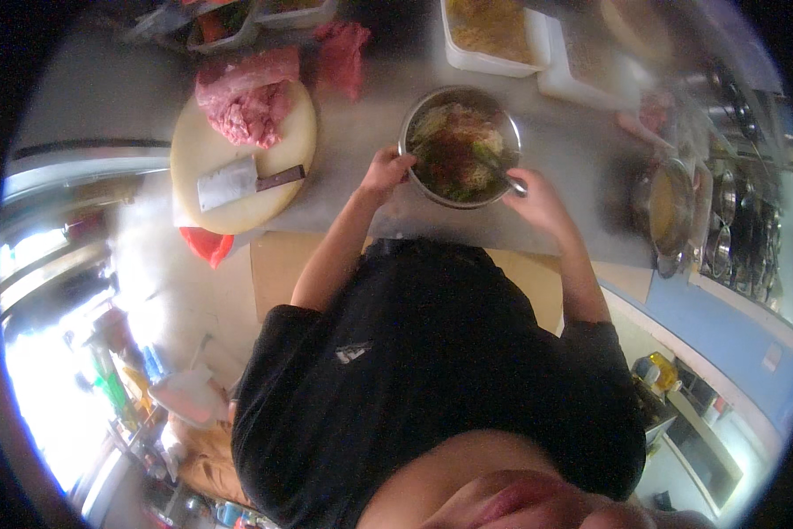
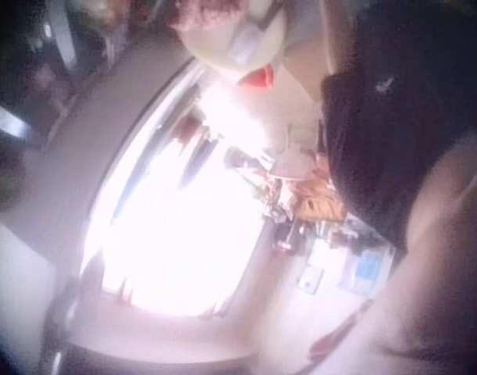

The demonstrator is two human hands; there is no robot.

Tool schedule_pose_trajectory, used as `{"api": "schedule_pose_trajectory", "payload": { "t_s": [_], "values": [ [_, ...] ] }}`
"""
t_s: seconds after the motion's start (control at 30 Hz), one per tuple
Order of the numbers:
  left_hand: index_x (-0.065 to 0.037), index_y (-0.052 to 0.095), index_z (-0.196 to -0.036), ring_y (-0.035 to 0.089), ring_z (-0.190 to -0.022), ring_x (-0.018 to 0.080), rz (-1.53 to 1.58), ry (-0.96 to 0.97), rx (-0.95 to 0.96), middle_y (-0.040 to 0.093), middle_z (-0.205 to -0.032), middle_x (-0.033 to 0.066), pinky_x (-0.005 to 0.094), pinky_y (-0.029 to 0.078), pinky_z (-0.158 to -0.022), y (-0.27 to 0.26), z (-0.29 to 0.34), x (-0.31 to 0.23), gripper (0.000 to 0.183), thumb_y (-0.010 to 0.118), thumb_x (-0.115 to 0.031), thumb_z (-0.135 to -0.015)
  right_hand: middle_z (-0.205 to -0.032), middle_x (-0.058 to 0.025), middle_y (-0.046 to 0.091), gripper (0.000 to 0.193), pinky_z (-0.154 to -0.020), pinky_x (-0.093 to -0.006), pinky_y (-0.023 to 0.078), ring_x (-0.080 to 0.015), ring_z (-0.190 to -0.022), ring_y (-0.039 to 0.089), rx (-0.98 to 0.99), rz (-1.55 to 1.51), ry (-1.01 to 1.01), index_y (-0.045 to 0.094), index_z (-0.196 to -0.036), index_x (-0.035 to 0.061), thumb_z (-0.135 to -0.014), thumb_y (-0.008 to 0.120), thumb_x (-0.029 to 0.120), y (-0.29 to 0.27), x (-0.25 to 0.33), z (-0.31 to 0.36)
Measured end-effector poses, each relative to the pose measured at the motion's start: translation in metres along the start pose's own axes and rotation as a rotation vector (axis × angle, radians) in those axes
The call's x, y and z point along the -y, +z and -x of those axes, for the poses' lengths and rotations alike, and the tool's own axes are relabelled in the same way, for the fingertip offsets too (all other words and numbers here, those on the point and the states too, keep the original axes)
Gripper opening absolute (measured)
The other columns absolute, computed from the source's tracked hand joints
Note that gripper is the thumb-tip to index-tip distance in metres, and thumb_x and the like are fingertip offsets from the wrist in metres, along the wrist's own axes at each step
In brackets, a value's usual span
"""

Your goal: The person chops green onions on a cutting board and adds them to a bowl containing shredded ingredients. They then add sliced meat and a dark liquid, mix the contents with chopsticks, and transfer the mixture into a rectangular container.

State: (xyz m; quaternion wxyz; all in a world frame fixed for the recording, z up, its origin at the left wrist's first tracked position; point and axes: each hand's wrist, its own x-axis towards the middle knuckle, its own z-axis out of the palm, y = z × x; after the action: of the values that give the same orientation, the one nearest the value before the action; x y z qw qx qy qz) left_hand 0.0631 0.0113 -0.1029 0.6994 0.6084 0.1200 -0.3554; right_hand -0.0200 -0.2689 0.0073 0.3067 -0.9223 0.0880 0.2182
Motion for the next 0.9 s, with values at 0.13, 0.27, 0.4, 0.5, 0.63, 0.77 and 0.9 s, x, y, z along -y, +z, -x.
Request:
{"api": "schedule_pose_trajectory", "payload": {
  "t_s": [0.13,0.27,0.4,0.5,0.63,0.77,0.9],
  "values": [
    [0.001,0.059,-0.093,0.052,-0.070,0.0157,-0.060,0.000,-0.084,0.056,-0.077,0.0045,0.0330,0.044,-0.061,0.010,0.007,0.007,0.020,0.064,-0.017,-0.085,-0.089,-0.0198,0.065,0.035,-0.073,-0.0428,0.052,-0.0327,-0.077,0.064,-0.042,0.269,0.072,0.063,-0.092,-0.0049,-0.089,0.060,0.030,0.009,0.012,-0.015],
    [0.004,0.061,-0.094,0.053,-0.064,0.0158,-0.036,0.071,-0.161,0.059,-0.077,0.0059,0.0317,0.044,-0.056,0.023,0.013,0.004,0.021,0.063,-0.014,-0.083,-0.075,-0.0164,0.060,0.023,-0.056,-0.0438,0.052,-0.0256,-0.062,0.060,-0.155,0.335,-0.302,0.062,-0.080,-0.0043,-0.087,0.059,0.018,0.010,0.018,-0.026],
    [0.003,0.059,-0.097,0.052,-0.065,0.0163,0.012,-0.068,-0.180,0.056,-0.076,0.0065,0.0330,0.043,-0.056,0.033,0.004,-0.001,0.020,0.060,-0.013,-0.086,-0.090,-0.0173,0.059,0.019,-0.066,-0.0452,0.053,-0.0270,-0.076,0.061,-0.343,0.390,-0.197,0.060,-0.090,-0.0010,-0.089,0.059,0.018,0.006,0.007,-0.040],
    [-0.005,0.053,-0.091,0.048,-0.060,0.0173,0.104,-0.031,-0.178,0.053,-0.077,0.0059,0.0354,0.041,-0.052,0.038,-0.001,-0.003,0.012,0.061,-0.011,-0.085,-0.072,-0.0174,0.062,0.018,-0.058,-0.0433,0.053,-0.0273,-0.064,0.063,-0.110,0.309,0.033,0.062,-0.088,-0.0018,-0.088,0.059,0.016,0.013,0.006,-0.038],
    [-0.005,0.053,-0.097,0.052,-0.061,0.0182,0.049,-0.136,-0.136,0.057,-0.082,0.0079,0.0331,0.045,-0.052,0.044,-0.007,0.005,0.014,0.059,-0.010,-0.085,-0.089,-0.0212,0.063,0.021,-0.065,-0.0439,0.054,-0.0300,-0.072,0.063,-0.159,0.386,-0.333,0.063,-0.082,-0.0031,-0.083,0.064,0.018,0.026,0.018,-0.037],
    [-0.005,0.054,-0.096,0.053,-0.063,0.0178,0.130,-0.068,-0.129,0.057,-0.080,0.0077,0.0354,0.048,-0.055,0.035,-0.007,0.005,0.013,0.059,-0.012,-0.086,-0.072,-0.0153,0.064,0.031,-0.062,-0.0398,0.052,-0.0280,-0.065,0.063,-0.227,0.140,-0.072,0.066,-0.083,-0.0004,-0.084,0.068,0.031,0.004,0.002,-0.053],
    [-0.003,0.054,-0.098,0.053,-0.062,0.0174,0.073,-0.063,-0.107,0.056,-0.080,0.0082,0.0357,0.050,-0.055,0.023,-0.002,-0.007,0.015,0.060,-0.013,-0.088,-0.074,-0.0161,0.066,0.033,-0.062,-0.0433,0.051,-0.0294,-0.066,0.064,-0.225,-0.006,0.121,0.068,-0.086,0.0021,-0.081,0.069,0.035,-0.012,-0.025,-0.066]
  ]
}}
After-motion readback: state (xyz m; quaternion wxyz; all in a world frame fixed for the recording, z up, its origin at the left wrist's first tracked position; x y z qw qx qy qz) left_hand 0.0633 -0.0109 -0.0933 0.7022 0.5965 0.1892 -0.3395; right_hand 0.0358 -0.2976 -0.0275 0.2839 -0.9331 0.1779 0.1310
